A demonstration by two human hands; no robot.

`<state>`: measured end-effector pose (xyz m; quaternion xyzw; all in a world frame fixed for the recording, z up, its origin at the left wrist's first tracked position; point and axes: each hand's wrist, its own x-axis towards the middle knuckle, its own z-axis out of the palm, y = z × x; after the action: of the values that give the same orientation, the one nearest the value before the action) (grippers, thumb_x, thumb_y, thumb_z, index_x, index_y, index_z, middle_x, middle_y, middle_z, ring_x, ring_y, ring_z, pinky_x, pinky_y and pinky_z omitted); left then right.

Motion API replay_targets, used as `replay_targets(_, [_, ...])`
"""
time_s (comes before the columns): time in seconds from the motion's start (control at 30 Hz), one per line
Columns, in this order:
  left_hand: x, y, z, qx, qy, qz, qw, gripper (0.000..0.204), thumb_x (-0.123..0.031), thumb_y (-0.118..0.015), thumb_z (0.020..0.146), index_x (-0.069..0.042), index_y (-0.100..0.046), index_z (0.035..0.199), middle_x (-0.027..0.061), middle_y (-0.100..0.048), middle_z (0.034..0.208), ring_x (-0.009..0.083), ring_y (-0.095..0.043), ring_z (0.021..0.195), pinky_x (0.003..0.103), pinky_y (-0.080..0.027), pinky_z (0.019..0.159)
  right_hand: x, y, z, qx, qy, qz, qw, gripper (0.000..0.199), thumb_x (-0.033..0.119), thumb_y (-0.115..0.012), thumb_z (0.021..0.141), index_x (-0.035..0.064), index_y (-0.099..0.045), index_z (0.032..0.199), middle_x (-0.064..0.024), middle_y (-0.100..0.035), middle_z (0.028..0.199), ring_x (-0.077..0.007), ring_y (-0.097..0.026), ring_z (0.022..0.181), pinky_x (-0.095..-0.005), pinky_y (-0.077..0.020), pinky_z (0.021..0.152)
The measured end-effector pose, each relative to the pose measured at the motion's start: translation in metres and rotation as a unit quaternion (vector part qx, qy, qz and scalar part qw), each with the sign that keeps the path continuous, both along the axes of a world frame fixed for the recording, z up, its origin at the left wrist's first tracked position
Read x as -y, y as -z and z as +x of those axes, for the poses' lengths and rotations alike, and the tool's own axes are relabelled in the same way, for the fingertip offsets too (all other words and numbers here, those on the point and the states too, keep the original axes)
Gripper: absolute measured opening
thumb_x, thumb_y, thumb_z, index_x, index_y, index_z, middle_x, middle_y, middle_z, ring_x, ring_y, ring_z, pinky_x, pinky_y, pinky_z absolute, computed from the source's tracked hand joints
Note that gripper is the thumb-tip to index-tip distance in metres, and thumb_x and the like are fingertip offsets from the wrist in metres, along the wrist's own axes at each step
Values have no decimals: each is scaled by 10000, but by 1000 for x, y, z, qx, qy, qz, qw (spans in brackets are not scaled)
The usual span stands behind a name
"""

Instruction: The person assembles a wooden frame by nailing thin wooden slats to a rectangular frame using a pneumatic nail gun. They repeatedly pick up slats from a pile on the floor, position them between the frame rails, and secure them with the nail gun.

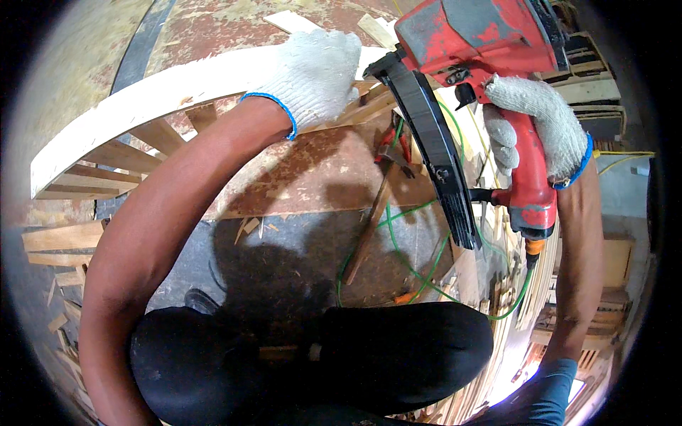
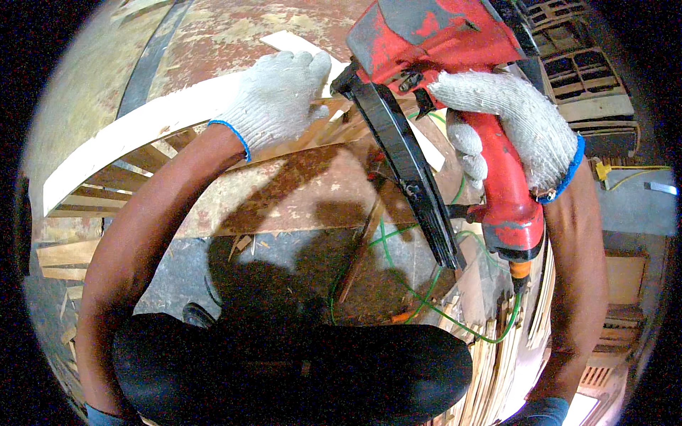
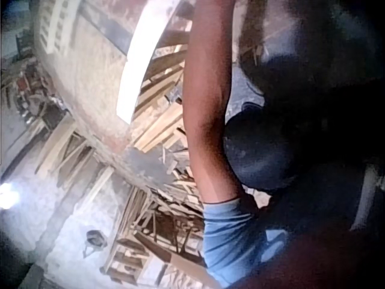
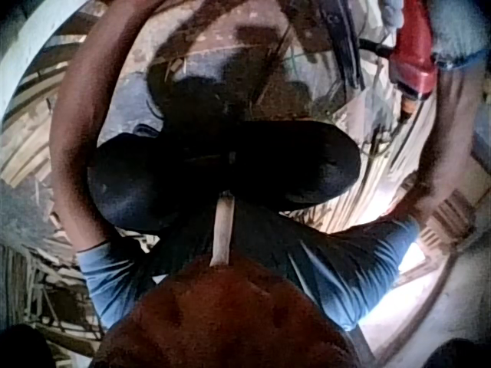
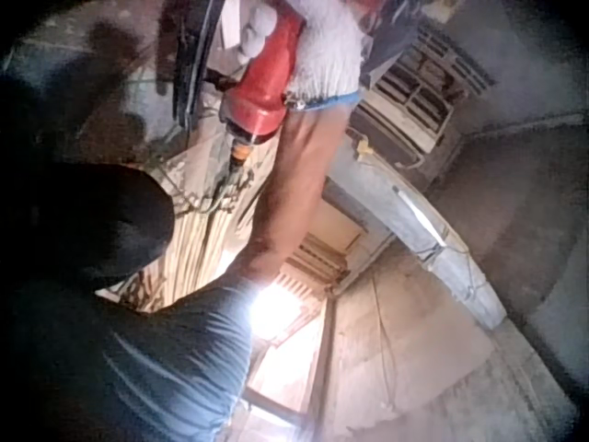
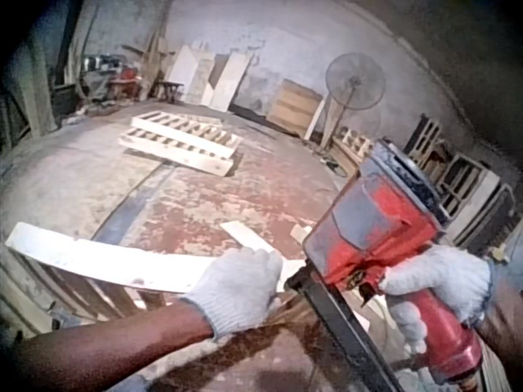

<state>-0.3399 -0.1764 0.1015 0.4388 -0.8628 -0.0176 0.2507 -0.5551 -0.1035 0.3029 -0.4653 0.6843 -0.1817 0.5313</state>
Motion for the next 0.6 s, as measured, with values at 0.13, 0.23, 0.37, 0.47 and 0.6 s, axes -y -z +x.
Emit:
replay_targets(0.13, [0,2,0,-14,1,-8,1000,386,-341,-726,872,-34,-582,1055,206,-676,943,401,-668,906,512,-526,801,2,5,-1,18,-11,-10,1000,233,259,-746,906,71,-608,905,-41,-580,565,-157,-544,391,-292,-471,373])
replay_targets(0.23, [0,1,0,-7,3,-1,1000,393,-342,-730,867,-32,-580,1057,211,-674,946,402,-668,909,515,-526,803,1,4,-2,6,-3,7,1000,237,264,-749,901,74,-609,908,-39,-580,568,-156,-543,395,-292,-471,376])
replay_targets(0.37, [-6,-7,1,12,-2,13,1000,396,-333,-728,869,-31,-571,1072,210,-671,955,406,-664,921,513,-527,812,-4,6,-1,-4,17,-1,1000,243,274,-747,898,73,-611,897,-39,-583,575,-156,-547,400,-290,-474,383])
replay_targets(0.47, [0,-6,1,2,15,-9,1000,401,-328,-718,881,-36,-567,1111,201,-668,992,412,-657,946,513,-526,824,-11,8,-13,-5,15,-29,999,257,296,-738,905,71,-615,889,-42,-594,590,-157,-552,409,-288,-476,391])
replay_targets(0.6, [1,-9,13,75,27,46,996,454,-330,-702,902,-48,-558,1226,197,-651,1115,411,-639,1026,513,-516,877,-30,11,-39,12,41,-41,998,260,299,-730,914,66,-617,887,-48,-595,593,-161,-559,417,-291,-479,398])
